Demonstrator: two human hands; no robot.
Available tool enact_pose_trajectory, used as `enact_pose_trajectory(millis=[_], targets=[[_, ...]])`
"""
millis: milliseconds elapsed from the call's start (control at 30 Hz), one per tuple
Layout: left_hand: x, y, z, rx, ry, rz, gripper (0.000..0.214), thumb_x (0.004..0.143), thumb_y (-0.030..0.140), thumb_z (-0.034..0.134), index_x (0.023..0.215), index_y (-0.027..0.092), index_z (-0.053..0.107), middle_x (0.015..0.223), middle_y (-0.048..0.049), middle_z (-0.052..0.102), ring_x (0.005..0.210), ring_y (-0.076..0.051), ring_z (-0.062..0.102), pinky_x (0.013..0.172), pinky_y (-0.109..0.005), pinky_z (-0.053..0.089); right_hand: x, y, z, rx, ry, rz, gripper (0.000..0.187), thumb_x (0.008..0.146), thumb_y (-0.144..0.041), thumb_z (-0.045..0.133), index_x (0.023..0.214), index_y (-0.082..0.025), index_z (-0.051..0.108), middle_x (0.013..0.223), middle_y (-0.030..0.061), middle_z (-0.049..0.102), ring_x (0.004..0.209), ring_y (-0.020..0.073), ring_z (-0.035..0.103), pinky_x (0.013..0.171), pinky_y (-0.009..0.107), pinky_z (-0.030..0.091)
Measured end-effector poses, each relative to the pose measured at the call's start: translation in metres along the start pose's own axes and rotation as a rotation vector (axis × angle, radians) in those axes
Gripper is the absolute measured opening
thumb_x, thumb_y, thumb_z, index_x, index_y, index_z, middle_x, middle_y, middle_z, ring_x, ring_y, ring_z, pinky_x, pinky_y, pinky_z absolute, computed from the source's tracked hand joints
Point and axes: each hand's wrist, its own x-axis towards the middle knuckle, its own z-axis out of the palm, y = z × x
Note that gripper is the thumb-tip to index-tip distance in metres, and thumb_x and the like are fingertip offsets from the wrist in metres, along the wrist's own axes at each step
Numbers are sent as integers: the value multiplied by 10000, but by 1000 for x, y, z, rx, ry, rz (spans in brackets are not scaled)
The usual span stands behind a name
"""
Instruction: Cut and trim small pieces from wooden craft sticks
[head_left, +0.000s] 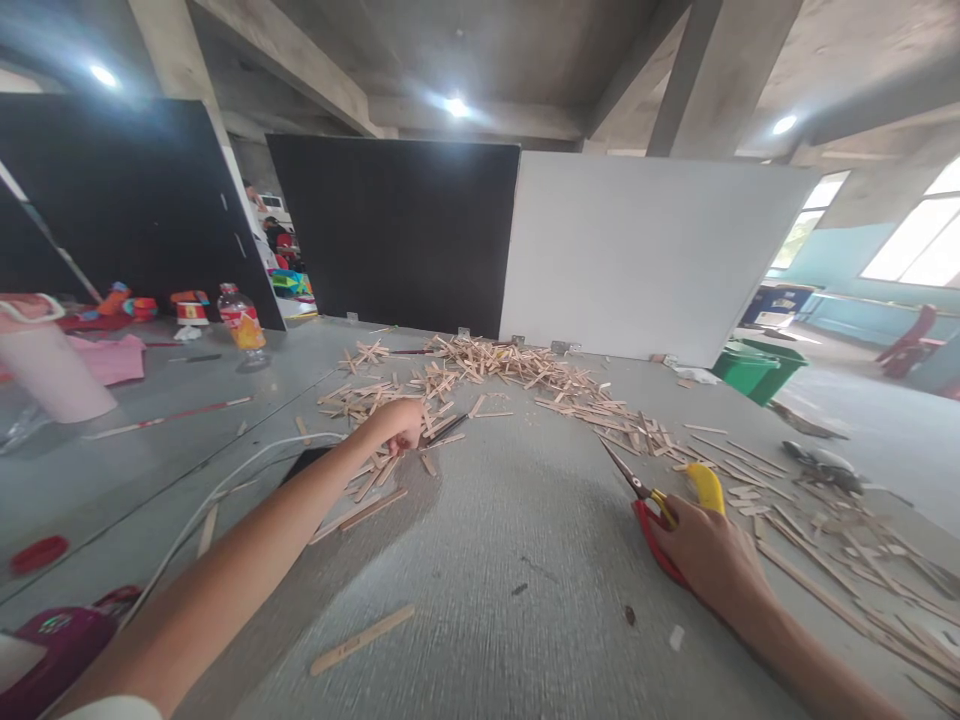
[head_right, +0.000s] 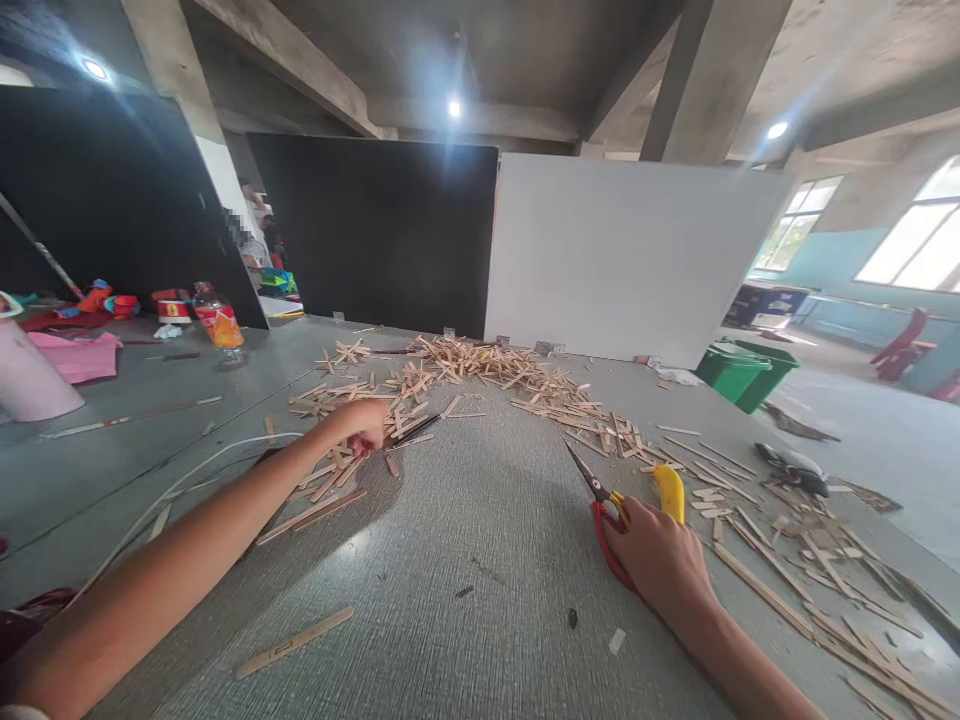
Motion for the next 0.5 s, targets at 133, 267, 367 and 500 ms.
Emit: enact_pose_trajectory(millis=[133, 267, 367, 500], targets=[[-1, 0, 0, 22, -193, -93, 357, 998, 347, 666, 1301, 166, 616, 1294, -111, 635, 1083, -261, 668, 900, -454, 586, 1, 0, 1, 2, 0, -3, 323, 1015, -433, 416, 814, -246, 586, 819, 87, 748, 767, 314, 732, 577, 330, 377], [2, 0, -4, 32, -253, -122, 350, 996, 348, 668, 1296, 175, 622, 1304, -108, 631, 1100, -266, 662, 913, -452, 581, 2, 2, 3, 2, 6, 2, 339, 1012, -468, 416, 811, -253, 583, 824, 86, 753, 768, 319, 728, 563, 326, 363], [4, -1, -7, 4, -278, -107, 349, 993, 346, 672, 1294, 177, 623, 1302, -111, 633, 1104, -269, 661, 912, -456, 581, 2, 2, 4, 1, 7, 8, 342, 1011, -468, 410, 801, -255, 576, 816, 87, 752, 767, 320, 726, 562, 326, 361], [5, -2, -8, -44, -306, -89, 324, 997, 350, 666, 1281, 197, 633, 1303, -103, 635, 1106, -267, 660, 915, -446, 581, 2, 1, 3, 0, 2, 14, 352, 1010, -464, 396, 791, -252, 573, 829, 98, 753, 770, 324, 727, 574, 332, 366]])
